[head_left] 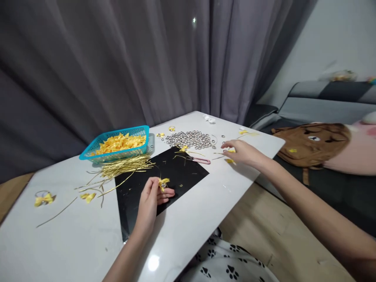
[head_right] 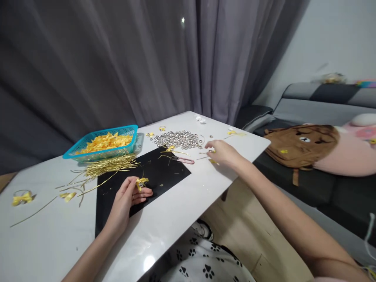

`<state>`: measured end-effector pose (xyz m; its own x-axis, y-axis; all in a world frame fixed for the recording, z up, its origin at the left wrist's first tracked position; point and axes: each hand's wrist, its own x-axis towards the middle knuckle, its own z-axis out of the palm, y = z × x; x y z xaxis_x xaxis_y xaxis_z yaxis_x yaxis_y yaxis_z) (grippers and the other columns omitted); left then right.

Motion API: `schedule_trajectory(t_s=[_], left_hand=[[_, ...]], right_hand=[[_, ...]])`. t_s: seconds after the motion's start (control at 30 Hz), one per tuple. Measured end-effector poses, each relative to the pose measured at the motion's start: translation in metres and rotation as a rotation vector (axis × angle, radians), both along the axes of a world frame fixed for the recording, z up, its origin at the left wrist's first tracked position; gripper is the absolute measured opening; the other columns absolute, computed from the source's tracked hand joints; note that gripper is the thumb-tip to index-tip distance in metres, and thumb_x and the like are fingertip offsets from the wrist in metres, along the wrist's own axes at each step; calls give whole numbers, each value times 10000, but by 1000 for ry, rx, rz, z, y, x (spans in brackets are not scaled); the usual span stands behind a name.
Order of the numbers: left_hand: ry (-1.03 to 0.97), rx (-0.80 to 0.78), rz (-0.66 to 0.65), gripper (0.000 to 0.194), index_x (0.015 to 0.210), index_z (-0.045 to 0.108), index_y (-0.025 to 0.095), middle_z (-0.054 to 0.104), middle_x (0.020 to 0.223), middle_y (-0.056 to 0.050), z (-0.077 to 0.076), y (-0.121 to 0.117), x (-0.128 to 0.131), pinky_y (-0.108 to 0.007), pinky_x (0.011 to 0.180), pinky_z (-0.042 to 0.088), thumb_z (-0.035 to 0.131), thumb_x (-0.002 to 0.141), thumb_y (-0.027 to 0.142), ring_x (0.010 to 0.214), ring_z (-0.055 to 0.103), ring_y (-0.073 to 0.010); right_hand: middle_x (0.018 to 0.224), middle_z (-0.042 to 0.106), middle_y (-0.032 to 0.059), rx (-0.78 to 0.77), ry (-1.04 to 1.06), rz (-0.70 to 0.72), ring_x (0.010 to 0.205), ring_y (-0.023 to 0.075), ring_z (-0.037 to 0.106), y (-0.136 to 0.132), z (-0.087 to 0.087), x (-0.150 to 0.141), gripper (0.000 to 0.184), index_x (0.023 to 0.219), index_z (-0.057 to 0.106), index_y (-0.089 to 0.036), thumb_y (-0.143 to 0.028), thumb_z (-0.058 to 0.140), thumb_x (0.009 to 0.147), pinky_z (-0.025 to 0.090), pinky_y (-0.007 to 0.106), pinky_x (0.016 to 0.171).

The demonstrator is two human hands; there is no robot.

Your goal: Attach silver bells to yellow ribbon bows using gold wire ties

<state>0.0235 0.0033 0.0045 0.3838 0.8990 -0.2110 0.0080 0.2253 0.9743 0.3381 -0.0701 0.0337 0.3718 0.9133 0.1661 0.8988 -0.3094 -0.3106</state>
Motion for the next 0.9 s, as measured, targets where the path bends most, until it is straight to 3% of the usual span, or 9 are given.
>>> schedule_trajectory(t_s=[0.07,0.2,0.37,0.57,0.8,0.9], left_hand=[[-3,-26,-7,338,807,439,227,734,691,-33,1,-3,2,-221,618,468,558,760,540,698,697,-168],[16,-60,-42,330,791,493,213,741,773,-47,3,-7,4,-210,648,465,592,743,524,817,700,-178],[-17,-39,-20,311,812,562,175,712,738,-37,-1,-8,4,-187,498,423,620,731,470,583,675,-144],[-59,34,15,273,756,572,141,654,619,-22,-5,-10,6,-153,399,297,599,754,412,423,500,-57],[-80,-4,6,250,723,559,146,655,650,-29,-4,-8,5,-154,416,302,606,743,390,454,470,-53],[-94,-15,0,233,707,548,152,657,654,-29,-5,-7,5,-160,425,312,602,736,377,469,485,-62]], right_hand=[[1033,665,147,-20,-37,35,987,281,593,-9,-6,2,239,982,662,-111,-176,542,786,438,383,866],[1113,637,131,129,4,169,1057,253,563,0,-13,-25,283,1070,623,-135,-281,508,856,420,373,927],[1076,609,142,33,-87,371,1043,275,527,37,-26,-69,323,1116,595,-156,-352,521,870,438,381,863],[988,601,122,-42,-132,304,971,246,535,61,-29,-86,140,938,595,-163,-208,474,885,442,328,772],[929,581,156,-46,-139,228,922,273,531,62,-35,-84,149,825,529,-149,-215,418,900,421,354,743],[841,577,113,78,62,193,807,229,540,63,-38,-84,159,820,464,-178,-243,360,921,422,343,720]])
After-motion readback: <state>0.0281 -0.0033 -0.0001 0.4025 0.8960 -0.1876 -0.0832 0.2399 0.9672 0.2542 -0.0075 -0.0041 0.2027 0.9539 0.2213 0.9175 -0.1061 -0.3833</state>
